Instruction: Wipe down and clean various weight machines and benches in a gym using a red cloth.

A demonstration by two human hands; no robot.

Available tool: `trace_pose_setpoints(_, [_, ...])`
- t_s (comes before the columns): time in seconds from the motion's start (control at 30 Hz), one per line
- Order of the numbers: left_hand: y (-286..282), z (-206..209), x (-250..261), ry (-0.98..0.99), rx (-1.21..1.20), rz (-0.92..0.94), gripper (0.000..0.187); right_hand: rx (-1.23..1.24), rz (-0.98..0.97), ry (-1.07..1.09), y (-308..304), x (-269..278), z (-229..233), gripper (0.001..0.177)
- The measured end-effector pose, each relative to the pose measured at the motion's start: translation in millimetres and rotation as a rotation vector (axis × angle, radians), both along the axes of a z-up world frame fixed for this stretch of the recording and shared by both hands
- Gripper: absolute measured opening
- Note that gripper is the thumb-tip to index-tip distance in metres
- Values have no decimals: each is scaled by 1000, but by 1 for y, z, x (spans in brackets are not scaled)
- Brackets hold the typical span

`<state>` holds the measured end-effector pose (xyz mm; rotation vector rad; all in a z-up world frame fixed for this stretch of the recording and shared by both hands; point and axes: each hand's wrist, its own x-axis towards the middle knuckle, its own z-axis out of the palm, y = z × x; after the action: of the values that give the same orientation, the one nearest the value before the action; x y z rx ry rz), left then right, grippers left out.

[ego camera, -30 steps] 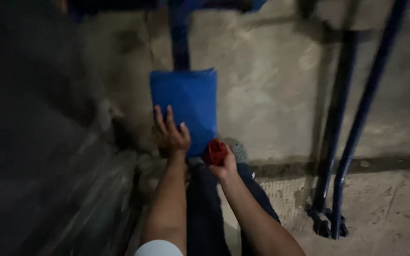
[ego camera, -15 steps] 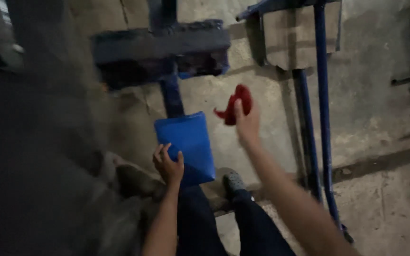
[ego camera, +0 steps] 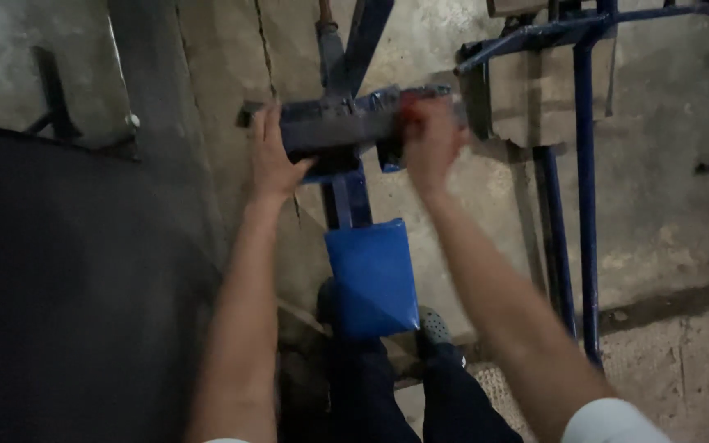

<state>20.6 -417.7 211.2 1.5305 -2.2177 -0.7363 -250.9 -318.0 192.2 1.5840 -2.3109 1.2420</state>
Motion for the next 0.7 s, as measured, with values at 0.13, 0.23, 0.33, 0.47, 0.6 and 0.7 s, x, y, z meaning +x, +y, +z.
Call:
trace_pose_setpoints(0.13, [-4, -46, 8, -25, 75, -82, 85, 26, 354, -84, -36, 115, 22, 33])
trace_pose_setpoints(0.23, [-6, -67, 11, 59, 40, -64, 67, -76, 367, -46, -48, 153, 29, 38])
trace_pose_setpoints(0.33, [-4, -30, 7, 124, 29, -53, 64, 10, 425, -8, -40, 128, 44, 41])
trace_pose_setpoints(0.47, [-5, 24, 2, -60, 192, -51, 72, 201, 507, 69, -15, 30, 65, 40])
trace_pose_setpoints(0.6, [-9, 28, -3, -95, 250, -56, 72, 202, 104, 152, 35, -50, 23, 44])
trace_pose_setpoints(0.7, [-6, 40, -8, -122, 328, -17, 73, 92, -37, 154, 14, -19, 20, 42])
